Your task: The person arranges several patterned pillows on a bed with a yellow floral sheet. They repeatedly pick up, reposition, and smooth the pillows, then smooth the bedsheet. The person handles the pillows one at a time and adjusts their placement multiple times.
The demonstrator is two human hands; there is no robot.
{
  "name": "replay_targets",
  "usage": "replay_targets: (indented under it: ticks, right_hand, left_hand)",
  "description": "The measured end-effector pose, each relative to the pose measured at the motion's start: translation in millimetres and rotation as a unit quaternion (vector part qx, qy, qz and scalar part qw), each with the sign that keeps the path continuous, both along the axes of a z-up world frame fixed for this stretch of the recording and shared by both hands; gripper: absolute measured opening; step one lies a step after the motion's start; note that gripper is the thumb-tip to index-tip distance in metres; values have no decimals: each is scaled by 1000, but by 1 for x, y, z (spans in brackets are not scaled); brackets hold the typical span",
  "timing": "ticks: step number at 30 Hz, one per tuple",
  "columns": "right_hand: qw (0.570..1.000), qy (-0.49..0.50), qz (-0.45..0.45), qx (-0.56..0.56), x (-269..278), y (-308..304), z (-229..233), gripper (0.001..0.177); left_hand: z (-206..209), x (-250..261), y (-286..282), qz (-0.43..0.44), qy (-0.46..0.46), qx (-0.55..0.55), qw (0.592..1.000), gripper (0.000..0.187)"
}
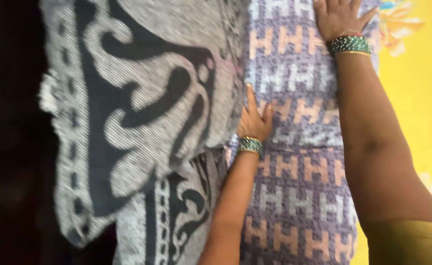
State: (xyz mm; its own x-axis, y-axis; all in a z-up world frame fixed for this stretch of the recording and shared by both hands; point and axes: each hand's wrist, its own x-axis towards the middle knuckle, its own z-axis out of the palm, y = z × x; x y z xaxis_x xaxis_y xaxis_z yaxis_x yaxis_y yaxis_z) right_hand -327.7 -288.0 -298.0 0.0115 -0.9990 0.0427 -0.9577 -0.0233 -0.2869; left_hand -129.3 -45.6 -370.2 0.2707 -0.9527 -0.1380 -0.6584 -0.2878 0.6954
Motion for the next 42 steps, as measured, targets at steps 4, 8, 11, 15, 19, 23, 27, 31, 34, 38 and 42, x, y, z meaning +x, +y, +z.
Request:
replay_targets:
  ticks: [4, 8, 11, 15, 19, 23, 27, 31, 34, 38, 42]
  right_hand:
    - [984, -16, -85, 154, -12, 62, 9, 66]
    - [979, -30, -85, 180, -27, 120, 26, 68]
    - [973, -46, -85, 212, -52, 163, 38, 70]
    - [985, 12, -36, 167, -79, 274, 57, 70]
    - [986, 123, 98, -61, -45, 472, 37, 73]
    - [999, -37, -8, 24, -28, 538, -3, 66]
    - [991, -49, -20, 124, -40, 527, -25, 66]
    - [984, -58, 3, 168, -54, 523, -17, 70]
    - [979, -52, -2, 195, -51, 534, -7, 69]
    - [984, -61, 4, 170, -44, 580, -4, 67]
    - [986, -64, 99, 116, -49, 669, 4, 70]
  left_hand:
    - [-6, -1, -2, 4, -50, -129, 990, 87]
    - [-12, -2, -2, 19, -124, -258, 958, 81]
    - [-18, -6, 1, 22, -132, -219, 966, 78]
    - [-15, -7, 4, 27, -230, -209, 950, 75]
    - [-6, 14, 6, -37, -108, -191, 975, 75]
    - [2, 31, 52, -65, -43, -81, 994, 79]
    - [14, -8, 197, -129, -266, -64, 953, 72]
    - [58, -26, 326, -113, -198, -104, 968, 73]
    - [87, -22, 393, -113, -71, -114, 984, 73]
    - [99, -6, 477, -65, 41, -11, 997, 74]
    - [87, -4, 569, -28, -25, 25, 999, 76]
